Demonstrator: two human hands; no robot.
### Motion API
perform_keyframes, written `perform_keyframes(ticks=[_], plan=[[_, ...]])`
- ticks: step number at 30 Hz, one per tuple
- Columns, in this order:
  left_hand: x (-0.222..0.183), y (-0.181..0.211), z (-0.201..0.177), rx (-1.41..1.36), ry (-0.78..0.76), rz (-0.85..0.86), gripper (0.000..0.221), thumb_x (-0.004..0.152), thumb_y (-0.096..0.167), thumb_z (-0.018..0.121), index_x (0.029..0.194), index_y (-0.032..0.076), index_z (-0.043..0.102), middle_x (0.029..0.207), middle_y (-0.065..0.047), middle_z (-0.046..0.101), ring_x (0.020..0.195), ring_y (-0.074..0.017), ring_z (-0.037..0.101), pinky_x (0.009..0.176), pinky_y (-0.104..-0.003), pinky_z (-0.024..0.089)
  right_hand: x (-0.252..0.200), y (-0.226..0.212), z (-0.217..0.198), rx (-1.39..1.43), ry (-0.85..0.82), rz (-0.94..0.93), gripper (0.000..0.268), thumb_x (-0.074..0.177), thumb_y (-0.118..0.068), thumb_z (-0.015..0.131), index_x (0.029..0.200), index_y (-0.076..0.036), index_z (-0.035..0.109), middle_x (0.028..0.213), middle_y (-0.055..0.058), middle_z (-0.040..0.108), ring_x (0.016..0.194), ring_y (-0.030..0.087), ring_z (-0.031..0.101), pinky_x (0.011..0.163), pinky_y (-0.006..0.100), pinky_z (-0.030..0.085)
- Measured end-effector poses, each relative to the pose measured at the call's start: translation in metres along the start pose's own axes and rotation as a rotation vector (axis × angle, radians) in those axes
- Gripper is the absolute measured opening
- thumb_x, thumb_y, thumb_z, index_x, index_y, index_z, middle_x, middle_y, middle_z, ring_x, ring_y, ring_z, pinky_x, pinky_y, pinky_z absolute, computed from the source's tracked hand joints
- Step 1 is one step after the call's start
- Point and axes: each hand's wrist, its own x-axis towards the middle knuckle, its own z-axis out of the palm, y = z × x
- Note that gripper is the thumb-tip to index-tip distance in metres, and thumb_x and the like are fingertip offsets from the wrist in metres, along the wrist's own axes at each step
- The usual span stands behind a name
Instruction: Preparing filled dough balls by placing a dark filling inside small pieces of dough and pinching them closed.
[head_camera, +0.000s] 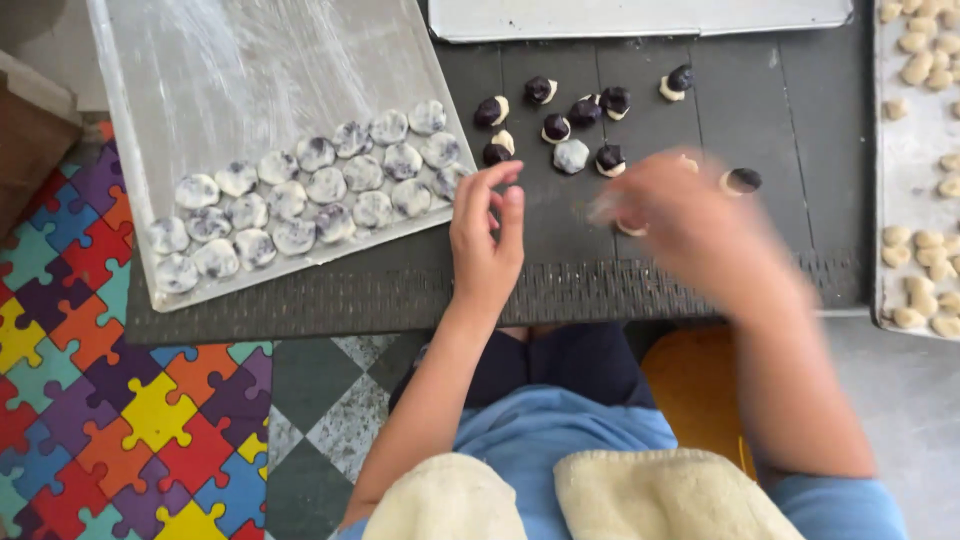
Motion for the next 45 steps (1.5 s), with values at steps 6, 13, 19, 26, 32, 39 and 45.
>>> perform_keyframes(ticks=[6,13,19,26,32,39,45], plan=[[0.000,0.009,0.013,0.161,-0.273,0.202,0.020,0.096,0.013,0.043,0.092,0.004,0.060,0.087,-0.011,0.060,0.081,-0.0277,0.059,0.076,-0.037,0.045,-0.016,0.042,-0.030,-0.335,0.973,-0.226,0.025,0.112,-0.009,0.051,0.105,0.015,0.050,0.098,0.028,0.052,0.091,0.043,0.052,0.083,0.048,0.043],[-0.034,-0.008,0.071,0.551,-0.425,0.170,0.017,0.089,0.030,0.053,0.100,0.022,0.063,0.086,0.003,0.061,0.084,-0.0214,0.060,0.076,-0.040,0.045,-0.059,0.056,0.073,-0.103,0.359,0.376,0.017,0.098,-0.021,0.063,0.096,-0.005,0.068,0.076,0.014,0.059,0.076,0.038,0.060,0.067,0.044,0.047],[-0.022,0.000,0.071,0.391,-0.597,-0.003,0.022,0.080,0.024,0.064,0.099,0.026,0.054,0.085,0.008,0.059,0.089,-0.0198,0.059,0.088,-0.045,0.040,-0.058,0.034,0.063,0.138,0.432,0.453,0.021,0.088,-0.015,0.069,0.105,-0.004,0.062,0.102,0.015,0.058,0.093,0.038,0.059,0.074,0.044,0.048],[-0.029,0.002,0.060,0.406,-0.713,0.072,0.024,0.077,0.020,0.069,0.099,0.020,0.059,0.121,-0.001,0.047,0.120,-0.0272,0.043,0.096,-0.054,0.034,-0.076,0.025,0.068,0.115,0.396,0.408,0.028,0.086,-0.017,0.070,0.110,-0.009,0.058,0.104,0.012,0.065,0.101,0.037,0.059,0.083,0.047,0.045],[-0.031,0.025,0.059,-0.164,-0.456,0.130,0.015,0.085,0.013,0.066,0.099,0.016,0.060,0.092,-0.001,0.063,0.093,-0.0227,0.066,0.078,-0.032,0.056,-0.073,0.012,0.059,0.424,0.515,0.364,0.033,0.091,0.006,0.059,0.123,-0.001,0.057,0.110,0.016,0.063,0.098,0.030,0.062,0.083,0.040,0.049],[-0.028,0.032,0.042,-0.414,-0.412,-0.056,0.027,0.087,0.014,0.069,0.114,0.012,0.064,0.116,-0.006,0.062,0.099,-0.0225,0.067,0.074,-0.028,0.059,-0.063,0.027,0.072,0.563,0.595,0.494,0.026,0.090,-0.004,0.067,0.115,-0.010,0.066,0.083,0.004,0.067,0.067,0.010,0.061,0.060,0.021,0.048],[-0.011,0.035,0.026,-0.126,-0.280,0.151,0.015,0.086,0.014,0.068,0.100,0.009,0.068,0.090,-0.010,0.068,0.083,-0.0276,0.069,0.065,-0.033,0.058,-0.032,0.008,0.057,0.449,0.575,0.219,0.040,0.090,-0.004,0.065,0.130,-0.006,0.057,0.108,0.016,0.063,0.094,0.025,0.061,0.073,0.035,0.047]])
